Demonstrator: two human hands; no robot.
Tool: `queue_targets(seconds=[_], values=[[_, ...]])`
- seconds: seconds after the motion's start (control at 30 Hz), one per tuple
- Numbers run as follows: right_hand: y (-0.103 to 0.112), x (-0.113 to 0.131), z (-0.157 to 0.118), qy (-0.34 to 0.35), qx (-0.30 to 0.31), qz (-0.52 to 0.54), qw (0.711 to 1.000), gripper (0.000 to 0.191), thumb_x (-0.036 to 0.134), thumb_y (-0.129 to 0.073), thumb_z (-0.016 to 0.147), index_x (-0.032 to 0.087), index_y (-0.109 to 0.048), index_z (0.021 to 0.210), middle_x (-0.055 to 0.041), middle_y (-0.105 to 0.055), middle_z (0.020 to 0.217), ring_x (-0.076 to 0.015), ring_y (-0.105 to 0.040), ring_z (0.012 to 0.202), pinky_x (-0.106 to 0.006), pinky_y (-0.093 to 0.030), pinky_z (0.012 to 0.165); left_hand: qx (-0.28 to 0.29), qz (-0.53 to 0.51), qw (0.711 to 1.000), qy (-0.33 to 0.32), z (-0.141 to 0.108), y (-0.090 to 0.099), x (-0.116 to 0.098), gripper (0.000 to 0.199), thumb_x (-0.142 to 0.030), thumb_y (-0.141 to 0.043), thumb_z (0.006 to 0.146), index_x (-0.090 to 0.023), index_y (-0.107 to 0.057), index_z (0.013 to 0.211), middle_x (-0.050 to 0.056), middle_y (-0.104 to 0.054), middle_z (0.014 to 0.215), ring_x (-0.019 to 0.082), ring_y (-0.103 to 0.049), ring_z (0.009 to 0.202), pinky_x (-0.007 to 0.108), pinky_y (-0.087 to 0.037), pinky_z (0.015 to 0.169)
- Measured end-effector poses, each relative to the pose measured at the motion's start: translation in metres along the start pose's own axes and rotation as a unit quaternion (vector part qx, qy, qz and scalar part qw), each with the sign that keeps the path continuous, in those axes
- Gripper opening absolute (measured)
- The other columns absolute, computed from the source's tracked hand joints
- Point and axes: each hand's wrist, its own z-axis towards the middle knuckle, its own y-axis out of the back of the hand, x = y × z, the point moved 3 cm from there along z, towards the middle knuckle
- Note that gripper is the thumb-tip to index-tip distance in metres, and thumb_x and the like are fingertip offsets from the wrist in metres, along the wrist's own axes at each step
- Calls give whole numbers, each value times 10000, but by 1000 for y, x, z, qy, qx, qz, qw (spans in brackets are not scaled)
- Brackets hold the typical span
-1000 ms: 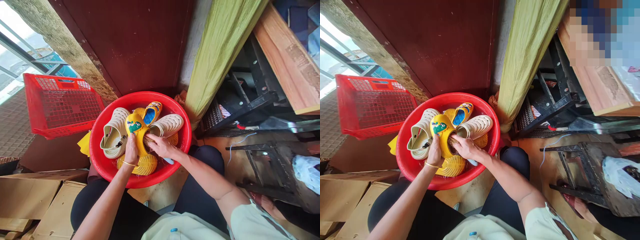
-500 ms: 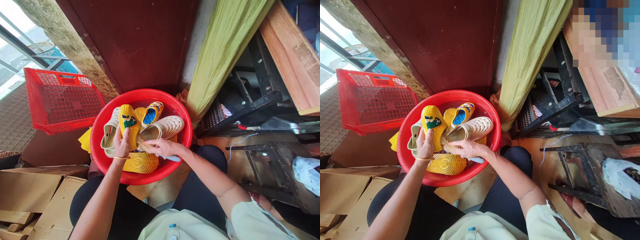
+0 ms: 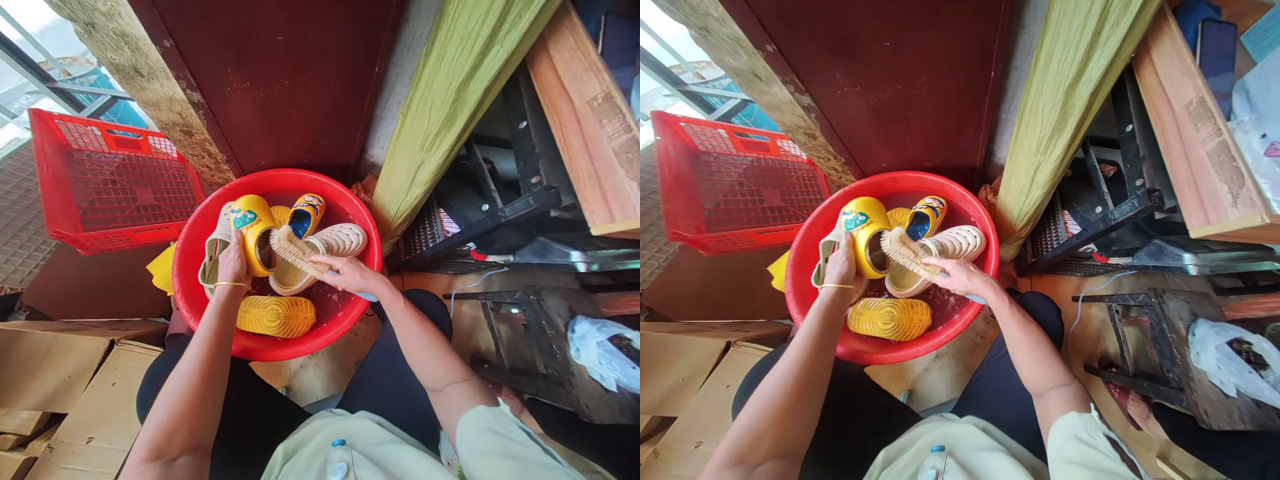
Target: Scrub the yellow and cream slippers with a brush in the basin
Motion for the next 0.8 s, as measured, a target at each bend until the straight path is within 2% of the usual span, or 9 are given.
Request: queue_targets(seconds=[0.1, 0.17, 0.3, 0.4, 0.47, 0.5, 0.57, 0.63, 0.8], values=[[-3, -10, 17, 21, -107, 4, 994, 568, 252, -598, 963, 226, -547, 1528, -43, -768, 1065, -135, -700, 786, -296, -555, 876, 33, -143, 988, 53, 0, -8, 12, 576, -474, -777, 795, -215, -580, 1270, 70, -700, 1024, 168, -704, 826, 306, -601, 764], [-6, -16, 29, 40, -159, 11, 986, 567, 226, -586, 949, 207, -559, 1515, -67, -750, 1204, -156, -718, 886, -325, -557, 946, 37, -146, 988, 28, -2, -8, 13, 620, -351, -809, 742, -253, -536, 1290, 65, -683, 1105, 164, -705, 895, 315, -598, 824], [-11, -21, 48, 60, -198, 34, 978, 585, 230, -545, 955, 195, -518, 1538, -84, -657, 1425, -162, -727, 938, -350, -576, 981, 8, 132, 982, -131, -17, 6, 0, 499, -364, -729, 788, -218, -579, 1241, 105, -656, 1213, 237, -666, 1057, 415, -551, 965], [-11, -21, 55, 49, -185, 35, 981, 601, 238, -502, 982, 191, -453, 1580, -85, -642, 1454, -177, -737, 998, -363, -579, 1000, 212, 325, 906, -170, -43, 12, -1, 442, -483, -690, 824, -202, -657, 1163, 119, -700, 1150, 291, -663, 1073, 457, -519, 991], [-10, -18, 55, 54, -171, 1, 984, 596, 228, -502, 986, 206, -457, 1580, -71, -612, 1498, -209, -687, 1198, -377, -520, 1095, 376, 416, 817, -138, -66, 16, 8, 601, -517, -749, 757, -209, -658, 1264, 144, -702, 1243, 335, -644, 1169, 487, -477, 1044], [-9, -16, 54, 57, -165, -20, 984, 593, 225, -506, 988, 220, -459, 1580, -61, -594, 1521, -219, -637, 1293, -382, -483, 1136, 409, 473, 771, -121, -75, 18, 13, 730, -522, -794, 698, -204, -637, 1335, 171, -675, 1319, 380, -603, 1254, 530, -434, 1086], [-9, -13, 52, 57, -155, -59, 984, 598, 215, -504, 995, 247, -445, 1589, -41, -574, 1544, -222, -563, 1391, -389, -440, 1176, 431, 561, 701, -90, -87, 18, 21, 944, -544, -834, 633, -196, -557, 1466, 213, -605, 1438, 441, -513, 1369, 596, -344, 1144], [-9, -10, 50, 53, -148, -82, 984, 607, 198, -485, 1004, 262, -417, 1604, -30, -577, 1541, -218, -557, 1401, -393, -437, 1178, 438, 599, 666, -71, -93, 11, 25, 1042, -576, -843, 617, -168, -507, 1516, 242, -586, 1453, 456, -506, 1379, 590, -333, 1150], [-10, -7, 47, 58, -137, -112, 983, 613, 194, -487, 1008, 292, -408, 1608, -16, -634, 1481, -209, -601, 1357, -382, -464, 1152, 433, 597, 670, -84, -84, -7, 19, 777, -526, -834, 662, -142, -640, 1309, 219, -683, 1248, 397, -668, 1142, 458, -489, 977]])
